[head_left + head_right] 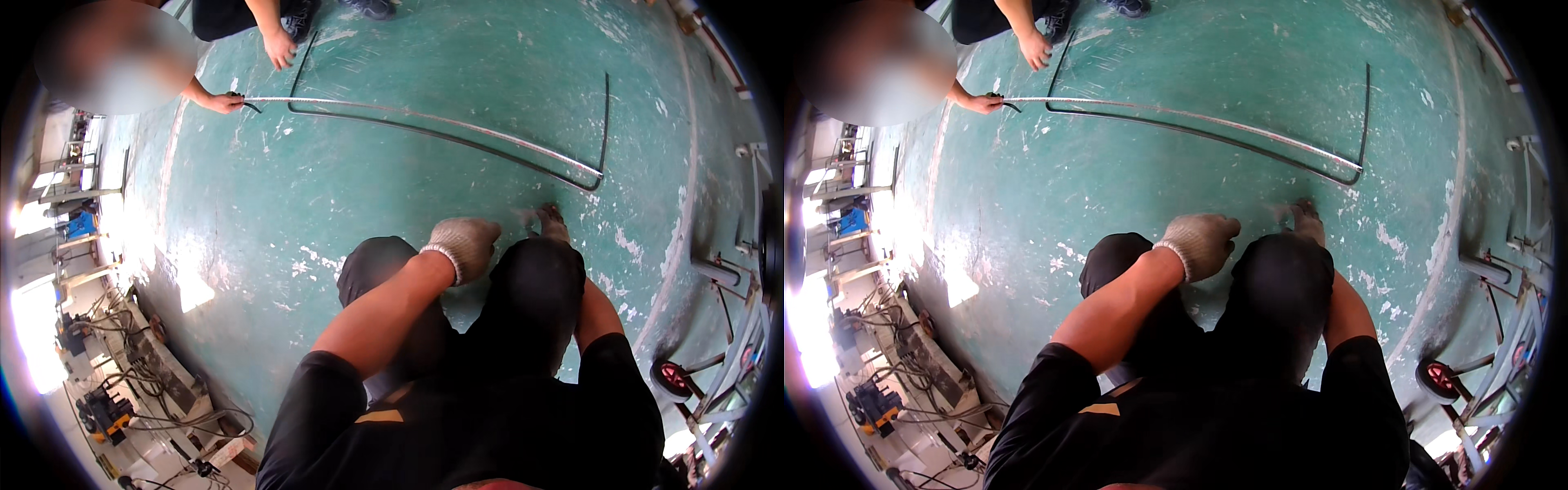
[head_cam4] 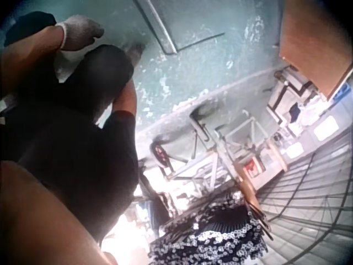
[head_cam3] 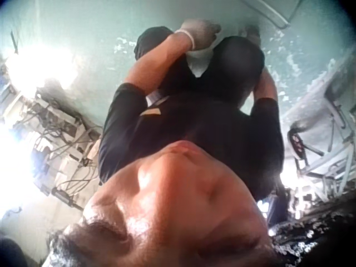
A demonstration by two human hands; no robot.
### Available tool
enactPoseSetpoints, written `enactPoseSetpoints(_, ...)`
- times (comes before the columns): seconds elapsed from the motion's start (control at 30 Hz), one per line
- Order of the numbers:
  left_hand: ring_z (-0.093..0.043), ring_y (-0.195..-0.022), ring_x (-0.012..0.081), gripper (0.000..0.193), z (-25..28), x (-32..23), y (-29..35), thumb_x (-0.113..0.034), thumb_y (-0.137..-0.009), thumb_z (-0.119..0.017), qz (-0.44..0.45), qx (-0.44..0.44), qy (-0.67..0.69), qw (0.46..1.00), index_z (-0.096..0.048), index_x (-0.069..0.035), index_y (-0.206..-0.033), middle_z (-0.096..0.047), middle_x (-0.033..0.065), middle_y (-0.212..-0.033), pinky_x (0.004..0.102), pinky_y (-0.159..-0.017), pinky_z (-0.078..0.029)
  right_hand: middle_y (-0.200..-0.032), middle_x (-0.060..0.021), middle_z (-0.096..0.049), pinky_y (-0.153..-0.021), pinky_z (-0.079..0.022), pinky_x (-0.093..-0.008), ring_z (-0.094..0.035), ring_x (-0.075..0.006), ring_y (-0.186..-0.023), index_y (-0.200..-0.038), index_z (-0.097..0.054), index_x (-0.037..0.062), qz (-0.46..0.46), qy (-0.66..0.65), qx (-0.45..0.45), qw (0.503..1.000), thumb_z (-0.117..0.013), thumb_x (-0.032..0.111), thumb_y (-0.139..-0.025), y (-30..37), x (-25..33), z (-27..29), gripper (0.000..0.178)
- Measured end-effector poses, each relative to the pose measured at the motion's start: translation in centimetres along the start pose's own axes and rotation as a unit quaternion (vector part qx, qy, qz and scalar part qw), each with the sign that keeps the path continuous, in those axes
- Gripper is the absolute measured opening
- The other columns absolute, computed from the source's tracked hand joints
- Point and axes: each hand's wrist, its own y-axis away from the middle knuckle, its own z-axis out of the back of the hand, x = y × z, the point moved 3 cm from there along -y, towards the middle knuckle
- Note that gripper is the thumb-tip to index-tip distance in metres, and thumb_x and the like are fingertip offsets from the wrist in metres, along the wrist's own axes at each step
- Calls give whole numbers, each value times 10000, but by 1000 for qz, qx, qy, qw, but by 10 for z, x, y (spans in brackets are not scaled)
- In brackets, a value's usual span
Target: The person operates a manual metal rod bending machine in a workshop. They insert a metal rod into the machine, use the handle to bend it, and then remove the bent rod. Another person measures the bent rod on the floor.
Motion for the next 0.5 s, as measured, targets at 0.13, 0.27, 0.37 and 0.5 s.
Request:
enactPoseSetpoints(0.13,-727,-1146,419,285,-2,-8,-4,-240,-1027,-639,-17,-2,9,1000,-731,-109,-1262,-770,173,-1227,518,-976,-589,-1464,-209,-621,-1205,-465,-542,-539,-442,-1452,-1361,-663,68,55,44,-78,994,-883,235,-762,11,-66,-39,660)
enactPoseSetpoints(0.27,-714,-1173,415,285,-12,1,-1,-240,-1017,-649,-27,-44,-10,999,-741,-113,-1254,-761,167,-1245,514,-996,-577,-1558,-189,-589,-1233,-446,-526,-492,-420,-1520,-1362,-661,75,-30,57,-53,997,-842,234,-812,2,-27,-32,600)
enactPoseSetpoints(0.37,-709,-1174,412,287,-7,-1,1,-248,-1018,-646,-26,-40,-20,999,-739,-113,-1254,-760,161,-1240,510,-996,-574,-1586,-169,-578,-1245,-434,-519,-469,-401,-1548,-1373,-664,89,-68,31,19,997,-836,237,-844,1,20,10,576)
enactPoseSetpoints(0.5,-706,-1173,405,295,-7,-5,0,-263,-1019,-645,-29,-30,-32,999,-738,-113,-1256,-760,153,-1236,509,-991,-574,-1620,-149,-558,-1254,-426,-507,-451,-391,-1568,-1406,-655,95,-186,-9,44,981,-833,257,-883,-7,26,40,576)
